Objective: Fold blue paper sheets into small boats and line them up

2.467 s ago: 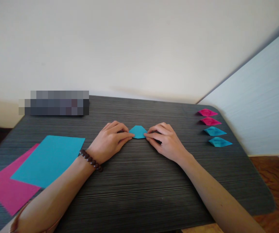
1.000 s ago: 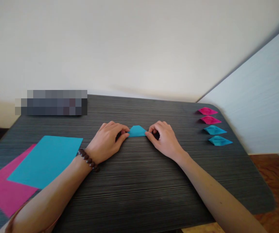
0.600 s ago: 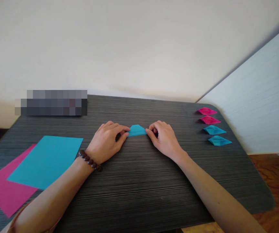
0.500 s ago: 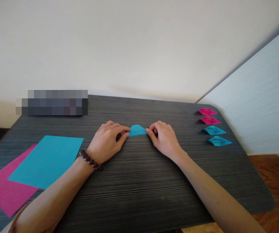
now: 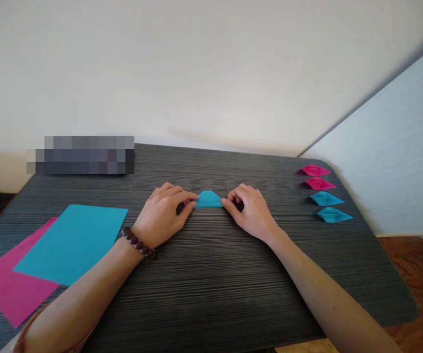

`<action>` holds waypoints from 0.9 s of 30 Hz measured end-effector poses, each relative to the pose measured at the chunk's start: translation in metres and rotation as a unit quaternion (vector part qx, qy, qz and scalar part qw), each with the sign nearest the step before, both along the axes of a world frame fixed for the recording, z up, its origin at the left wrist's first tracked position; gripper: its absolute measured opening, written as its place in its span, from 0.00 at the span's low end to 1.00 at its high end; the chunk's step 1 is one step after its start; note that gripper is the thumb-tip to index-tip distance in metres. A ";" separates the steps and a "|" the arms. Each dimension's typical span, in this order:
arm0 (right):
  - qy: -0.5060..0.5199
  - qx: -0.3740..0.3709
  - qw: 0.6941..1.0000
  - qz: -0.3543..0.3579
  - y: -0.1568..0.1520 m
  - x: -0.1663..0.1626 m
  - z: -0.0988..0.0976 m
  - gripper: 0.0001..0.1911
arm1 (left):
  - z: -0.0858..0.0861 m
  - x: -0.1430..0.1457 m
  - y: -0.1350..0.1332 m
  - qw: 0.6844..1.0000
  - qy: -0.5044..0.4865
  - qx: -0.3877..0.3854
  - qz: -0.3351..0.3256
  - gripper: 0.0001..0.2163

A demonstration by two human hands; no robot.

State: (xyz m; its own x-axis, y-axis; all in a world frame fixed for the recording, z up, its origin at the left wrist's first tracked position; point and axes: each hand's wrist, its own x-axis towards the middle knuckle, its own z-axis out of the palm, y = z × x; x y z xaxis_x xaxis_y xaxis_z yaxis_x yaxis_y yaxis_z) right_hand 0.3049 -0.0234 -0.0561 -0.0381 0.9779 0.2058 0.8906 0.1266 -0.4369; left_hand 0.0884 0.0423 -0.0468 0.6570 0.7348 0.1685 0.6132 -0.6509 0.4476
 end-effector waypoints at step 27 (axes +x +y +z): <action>0.033 0.001 0.999 -0.036 -0.003 -0.007 0.002 0.05 | 0.000 0.000 0.004 0.996 -0.007 -0.068 0.051 0.10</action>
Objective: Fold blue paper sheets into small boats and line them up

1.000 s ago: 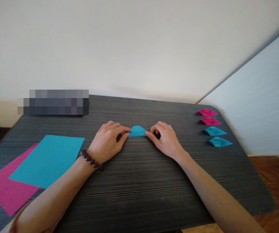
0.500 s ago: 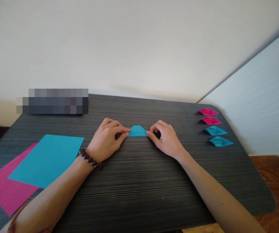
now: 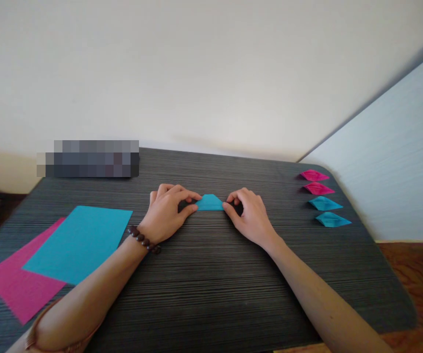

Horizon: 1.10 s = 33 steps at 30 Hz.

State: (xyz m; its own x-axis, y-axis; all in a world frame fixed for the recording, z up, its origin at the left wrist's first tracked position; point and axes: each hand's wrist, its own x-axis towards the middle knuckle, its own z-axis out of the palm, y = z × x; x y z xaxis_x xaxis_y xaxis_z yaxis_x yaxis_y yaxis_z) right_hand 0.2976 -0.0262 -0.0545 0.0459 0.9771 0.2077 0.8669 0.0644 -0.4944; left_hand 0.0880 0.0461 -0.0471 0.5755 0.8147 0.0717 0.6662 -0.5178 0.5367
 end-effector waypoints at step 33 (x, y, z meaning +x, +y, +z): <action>-0.023 0.026 0.999 0.029 0.007 -0.013 -0.003 0.15 | 0.002 0.000 -0.003 1.000 0.000 0.008 0.006 0.09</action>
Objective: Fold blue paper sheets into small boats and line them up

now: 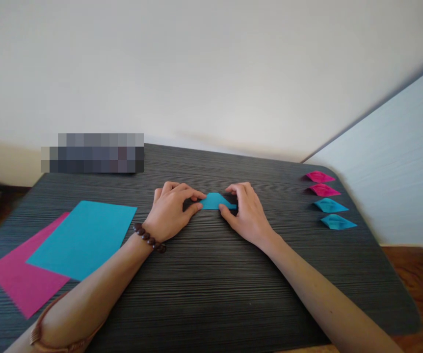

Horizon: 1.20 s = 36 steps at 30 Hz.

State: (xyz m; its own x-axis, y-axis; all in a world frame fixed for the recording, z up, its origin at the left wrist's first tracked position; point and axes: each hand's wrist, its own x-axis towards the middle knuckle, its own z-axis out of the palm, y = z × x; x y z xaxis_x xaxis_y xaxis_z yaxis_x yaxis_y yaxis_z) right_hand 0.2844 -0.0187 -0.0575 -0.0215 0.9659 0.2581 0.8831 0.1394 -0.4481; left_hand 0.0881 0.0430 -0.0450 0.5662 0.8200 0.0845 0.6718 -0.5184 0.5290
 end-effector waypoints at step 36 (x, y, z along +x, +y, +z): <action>0.039 -0.015 0.999 0.028 -0.011 0.017 0.004 0.15 | -0.003 0.001 -0.002 0.998 0.030 0.055 -0.005 0.12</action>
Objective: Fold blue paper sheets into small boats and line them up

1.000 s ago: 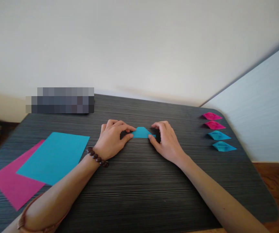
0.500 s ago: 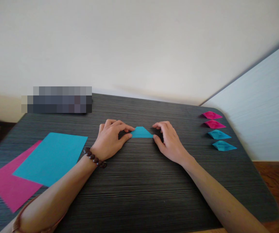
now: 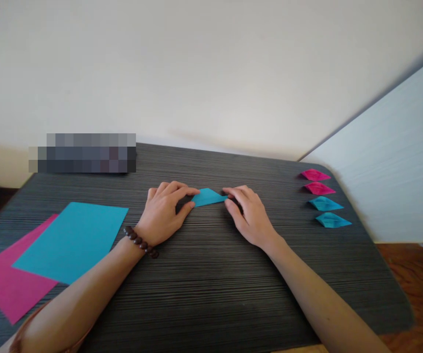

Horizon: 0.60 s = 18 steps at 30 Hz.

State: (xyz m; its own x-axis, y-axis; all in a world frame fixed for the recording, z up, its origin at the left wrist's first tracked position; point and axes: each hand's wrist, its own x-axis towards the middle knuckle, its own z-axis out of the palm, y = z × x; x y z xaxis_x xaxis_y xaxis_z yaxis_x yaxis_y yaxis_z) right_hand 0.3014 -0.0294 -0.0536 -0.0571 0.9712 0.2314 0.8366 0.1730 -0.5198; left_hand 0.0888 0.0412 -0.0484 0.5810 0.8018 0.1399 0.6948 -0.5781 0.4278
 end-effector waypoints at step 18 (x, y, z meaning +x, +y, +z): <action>0.122 -0.037 0.991 0.047 -0.003 -0.002 0.002 0.07 | 0.001 0.012 -0.011 0.992 -0.097 -0.078 -0.030 0.23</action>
State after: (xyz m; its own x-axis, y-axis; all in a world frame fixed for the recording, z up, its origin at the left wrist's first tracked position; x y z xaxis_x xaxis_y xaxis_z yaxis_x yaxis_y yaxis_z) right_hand 0.2997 -0.0324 -0.0514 -0.0993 0.9789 0.1787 0.6667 0.1987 -0.7183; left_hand 0.1005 0.0305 -0.0477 0.6030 0.7871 0.1296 0.5575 -0.5320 0.6373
